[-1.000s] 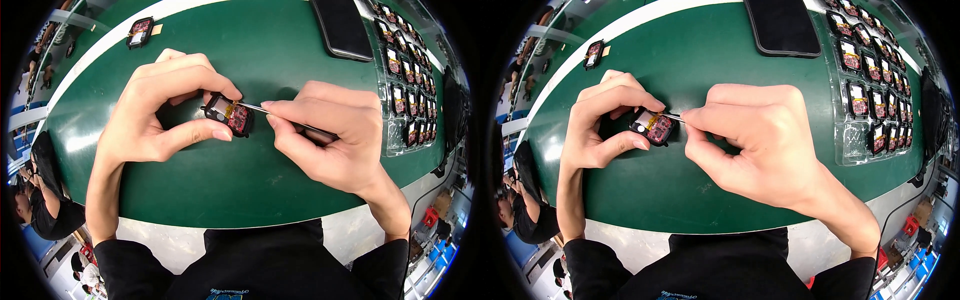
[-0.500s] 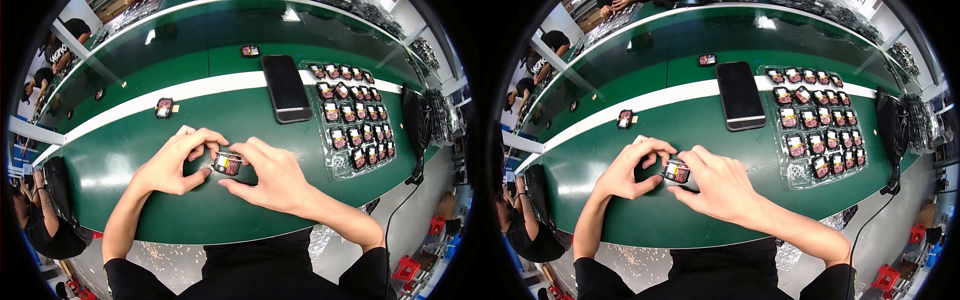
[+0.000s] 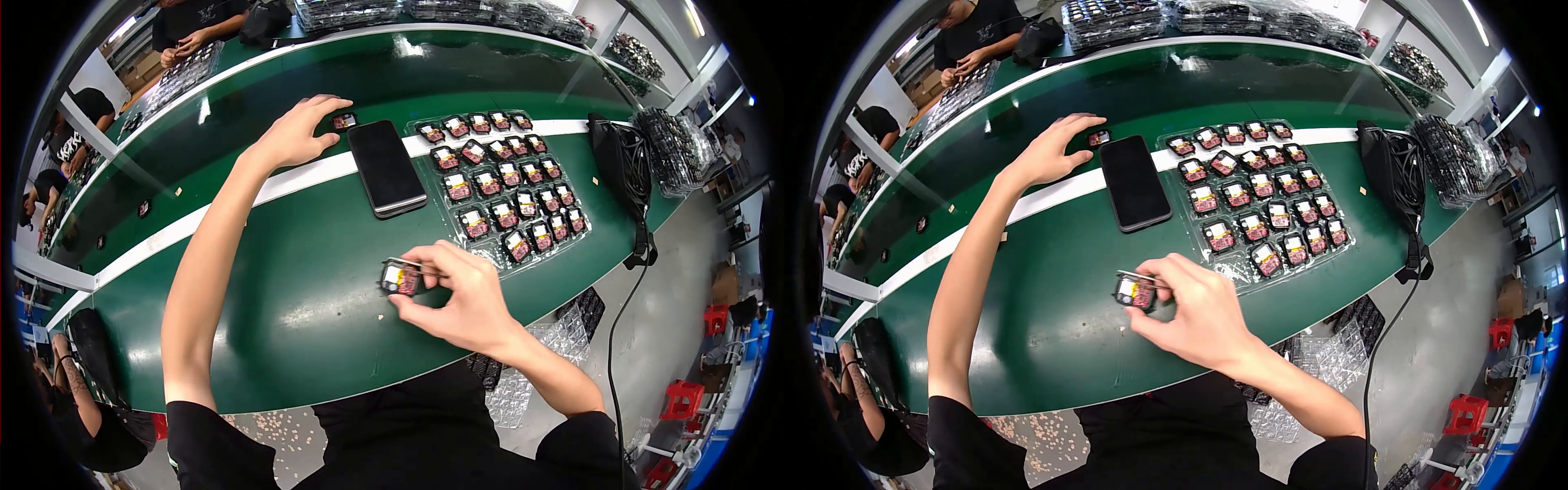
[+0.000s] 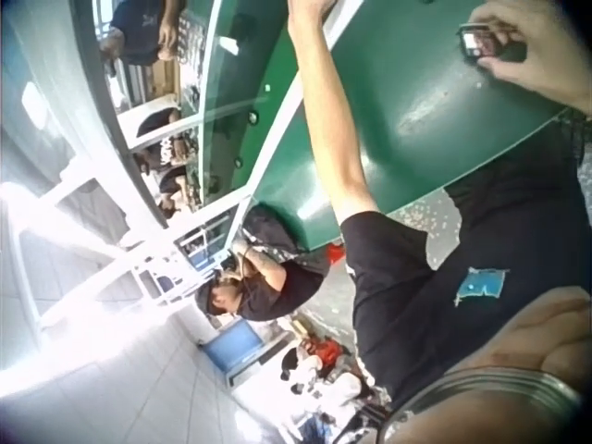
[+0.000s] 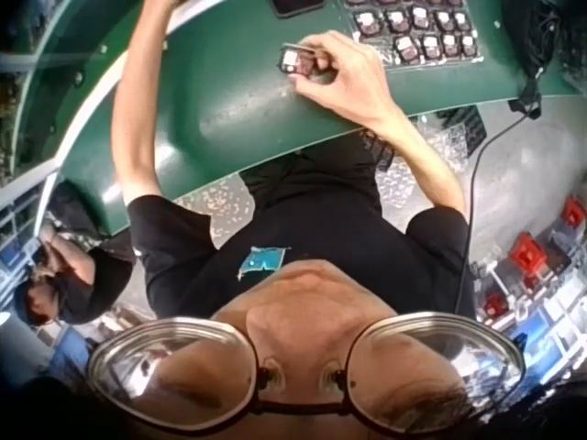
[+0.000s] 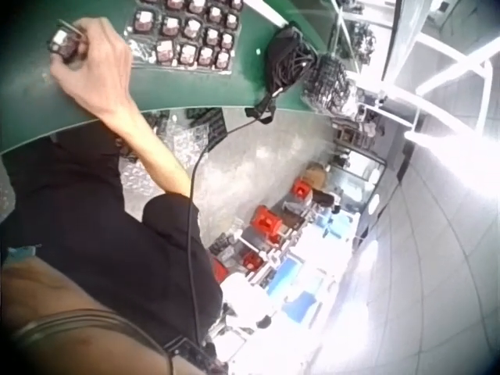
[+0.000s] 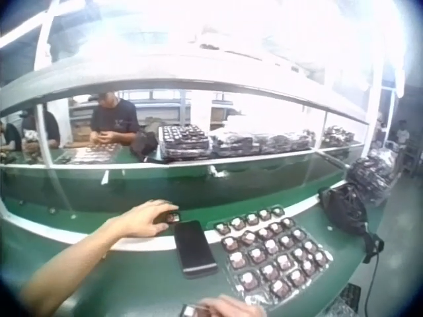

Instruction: Assembling the internal components of a smartwatch at an electronics assembly line.

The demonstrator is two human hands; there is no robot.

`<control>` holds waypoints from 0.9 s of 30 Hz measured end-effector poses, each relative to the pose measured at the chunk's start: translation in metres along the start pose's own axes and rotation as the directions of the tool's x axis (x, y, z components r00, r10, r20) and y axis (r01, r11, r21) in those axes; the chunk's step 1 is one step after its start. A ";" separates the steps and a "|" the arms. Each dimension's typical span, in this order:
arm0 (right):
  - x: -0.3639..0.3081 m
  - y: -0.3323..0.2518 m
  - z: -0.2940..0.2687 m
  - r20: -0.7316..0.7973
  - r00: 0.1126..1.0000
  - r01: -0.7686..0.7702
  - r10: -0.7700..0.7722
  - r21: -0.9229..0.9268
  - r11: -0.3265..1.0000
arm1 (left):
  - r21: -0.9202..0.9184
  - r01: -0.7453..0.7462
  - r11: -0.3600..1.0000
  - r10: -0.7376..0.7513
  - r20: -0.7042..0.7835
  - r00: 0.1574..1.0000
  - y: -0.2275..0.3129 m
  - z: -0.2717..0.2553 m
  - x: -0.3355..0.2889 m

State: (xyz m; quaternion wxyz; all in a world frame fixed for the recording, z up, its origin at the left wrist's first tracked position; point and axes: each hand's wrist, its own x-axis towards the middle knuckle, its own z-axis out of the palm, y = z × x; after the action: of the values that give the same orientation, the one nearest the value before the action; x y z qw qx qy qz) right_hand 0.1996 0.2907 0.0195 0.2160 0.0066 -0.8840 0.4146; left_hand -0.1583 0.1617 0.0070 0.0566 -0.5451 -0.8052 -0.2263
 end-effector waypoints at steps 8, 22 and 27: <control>-0.040 0.047 -0.061 -0.276 0.930 -0.307 0.243 -0.219 0.926 | -0.058 0.032 0.998 -0.027 0.081 0.996 0.001 0.006 0.013; 0.000 0.009 -0.022 -0.050 0.962 -0.256 0.267 0.160 0.953 | -0.154 -0.023 0.988 0.052 0.191 0.980 0.134 -0.040 -0.171; 0.036 0.002 0.031 0.121 0.991 0.019 -0.050 0.248 0.968 | -0.153 0.123 0.981 -0.089 0.214 0.973 0.127 -0.051 -0.186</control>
State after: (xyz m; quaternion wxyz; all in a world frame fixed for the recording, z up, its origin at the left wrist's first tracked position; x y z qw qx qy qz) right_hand 0.1550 0.2750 0.0143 0.1645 0.0750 -0.8372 0.5162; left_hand 0.0225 0.0203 0.0281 -0.0849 -0.5245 -0.8133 -0.2372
